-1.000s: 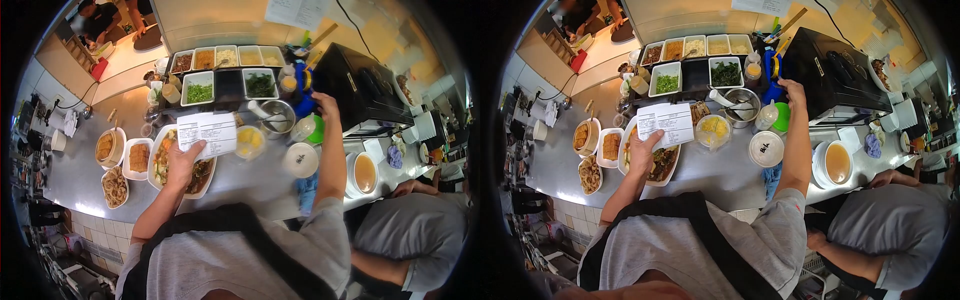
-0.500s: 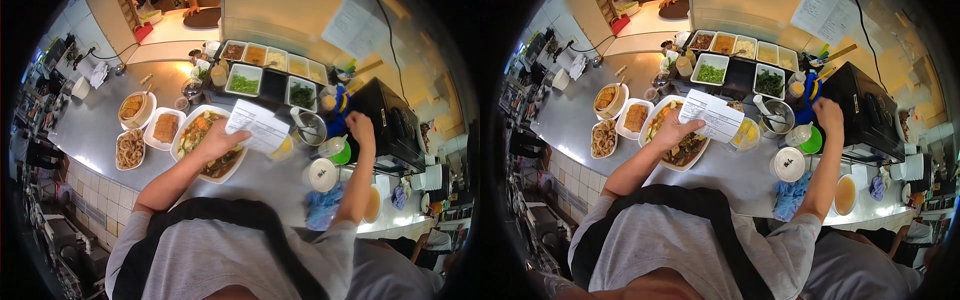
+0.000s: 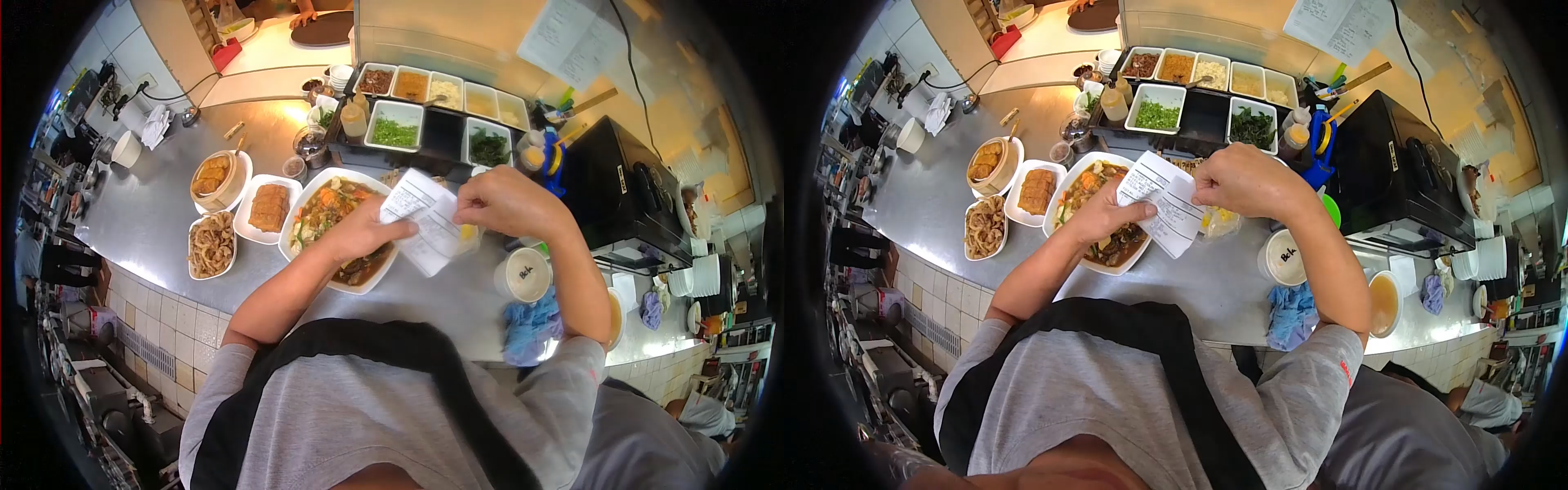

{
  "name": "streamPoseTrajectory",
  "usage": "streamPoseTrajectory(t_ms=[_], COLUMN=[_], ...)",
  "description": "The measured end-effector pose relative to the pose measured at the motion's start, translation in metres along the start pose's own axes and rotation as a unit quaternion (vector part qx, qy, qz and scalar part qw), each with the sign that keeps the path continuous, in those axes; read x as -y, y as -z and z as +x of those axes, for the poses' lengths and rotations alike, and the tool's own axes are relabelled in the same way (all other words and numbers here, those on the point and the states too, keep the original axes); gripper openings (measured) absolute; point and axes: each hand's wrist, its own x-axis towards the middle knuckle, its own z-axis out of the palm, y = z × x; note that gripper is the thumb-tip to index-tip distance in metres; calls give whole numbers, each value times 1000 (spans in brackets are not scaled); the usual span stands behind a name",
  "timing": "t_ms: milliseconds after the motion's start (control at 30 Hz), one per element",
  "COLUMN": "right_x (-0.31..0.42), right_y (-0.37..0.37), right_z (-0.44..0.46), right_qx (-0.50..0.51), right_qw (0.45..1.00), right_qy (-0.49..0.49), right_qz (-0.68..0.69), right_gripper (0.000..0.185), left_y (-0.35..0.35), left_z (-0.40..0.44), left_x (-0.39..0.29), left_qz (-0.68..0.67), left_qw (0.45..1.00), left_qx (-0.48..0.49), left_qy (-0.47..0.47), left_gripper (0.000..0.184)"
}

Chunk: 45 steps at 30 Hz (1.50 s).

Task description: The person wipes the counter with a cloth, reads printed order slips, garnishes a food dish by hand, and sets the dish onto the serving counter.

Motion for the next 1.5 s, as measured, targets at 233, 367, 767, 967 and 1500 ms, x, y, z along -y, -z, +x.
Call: streamPoseTrajectory(t_ms=[233,367,767,967,1500], right_x=[-3,-19,-132,-184,-192], right_y=[6,18,211,299,298], right_z=[5,22,199,263,281], right_qx=[-84,-19,-383,-552,-630], right_qw=[993,966,921,786,653], right_qy=[-25,10,-57,-184,-205], right_qz=[77,259,-28,-207,-366], right_gripper=[23,15,18,22,17], left_y=[-3,8,81,99,95], left_z=[12,14,-29,-81,-86], left_x=[-3,-15,-7,12,35], left_qz=[-99,-140,-142,-109,-108], left_qw=[994,987,908,870,847], left_qx=[3,1,-379,-474,-520], left_qy=[-43,-77,-106,-80,-34], left_gripper=[42,43,24,24,20])
